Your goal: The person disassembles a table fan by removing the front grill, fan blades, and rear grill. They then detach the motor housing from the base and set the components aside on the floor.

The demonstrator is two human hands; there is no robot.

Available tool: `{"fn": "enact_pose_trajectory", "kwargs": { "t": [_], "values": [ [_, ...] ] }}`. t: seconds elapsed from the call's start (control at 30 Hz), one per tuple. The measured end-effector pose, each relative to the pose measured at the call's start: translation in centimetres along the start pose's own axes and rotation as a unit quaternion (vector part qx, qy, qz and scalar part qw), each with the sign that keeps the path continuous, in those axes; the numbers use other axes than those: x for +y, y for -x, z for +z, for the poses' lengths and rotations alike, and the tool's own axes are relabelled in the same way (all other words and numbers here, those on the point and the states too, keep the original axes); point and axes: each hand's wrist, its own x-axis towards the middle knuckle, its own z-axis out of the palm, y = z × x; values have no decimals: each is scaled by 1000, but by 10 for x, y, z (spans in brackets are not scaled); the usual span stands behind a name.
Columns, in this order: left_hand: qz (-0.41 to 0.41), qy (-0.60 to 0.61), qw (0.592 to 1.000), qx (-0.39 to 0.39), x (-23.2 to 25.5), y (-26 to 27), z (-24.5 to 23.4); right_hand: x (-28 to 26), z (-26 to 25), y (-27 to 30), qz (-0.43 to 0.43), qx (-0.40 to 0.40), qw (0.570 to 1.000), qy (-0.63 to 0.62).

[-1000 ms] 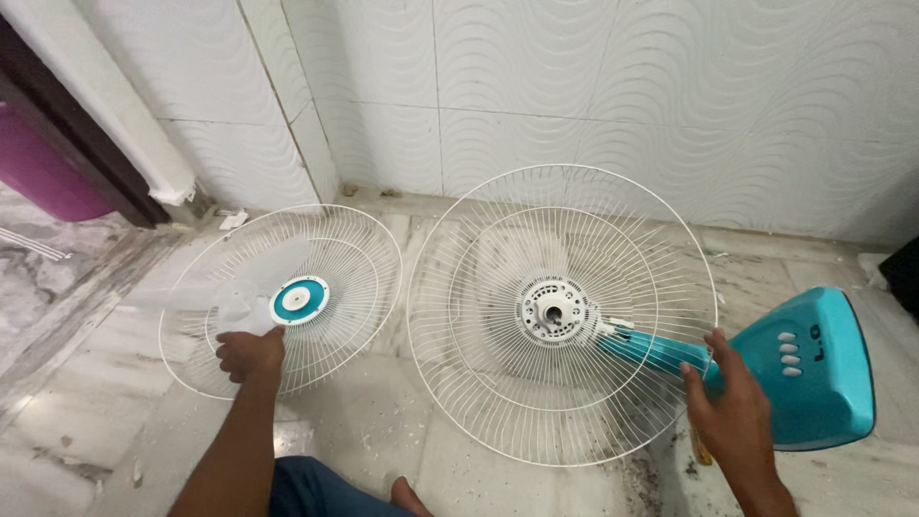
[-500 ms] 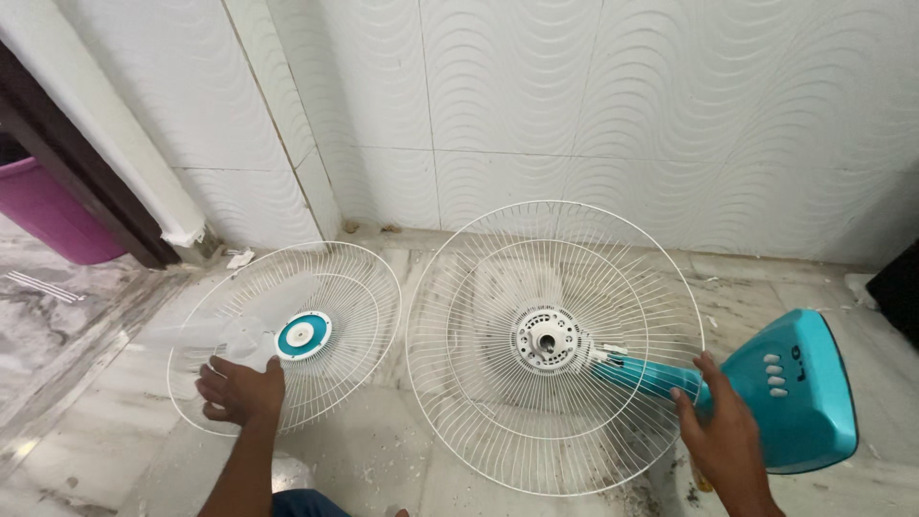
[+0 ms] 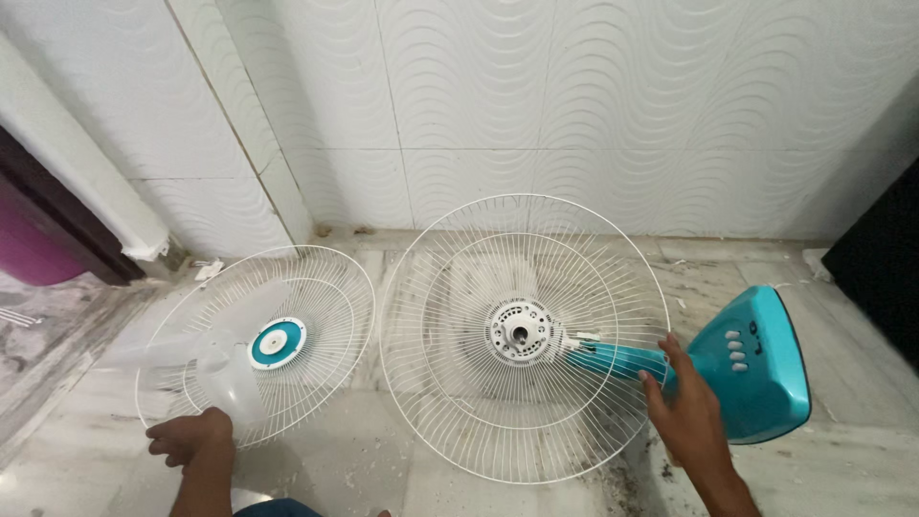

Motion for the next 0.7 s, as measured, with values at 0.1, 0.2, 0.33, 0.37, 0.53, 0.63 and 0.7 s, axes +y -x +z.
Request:
{"fn": "enact_pose_trajectory", "kwargs": {
  "t": [0.1, 0.2, 0.33, 0.37, 0.53, 0.63, 0.7],
  "values": [
    [-12, 52, 999, -9, 0, 4, -4, 0, 0, 2, -14, 10, 1000, -20],
    [32, 61, 998, 2, -1, 6, -5, 0, 1, 3, -26, 15, 999, -17],
    [34, 78, 996, -10, -1, 4, 1, 1, 4, 3, -45, 8, 999, -19],
    [42, 78, 996, -7, -1, 3, 3, 1, 5, 4, -58, 8, 998, -32],
    [72, 119, 990, -15, -5, -4, 12, 2, 15, 6, -50, 43, 990, -127],
    [100, 135, 986, -22, -6, -5, 14, 8, 16, 3, -12, 21, 994, -106],
    [136, 128, 982, -10, -7, -4, 16, 13, 17, 4, -11, 13, 998, -59]
  ]
}}
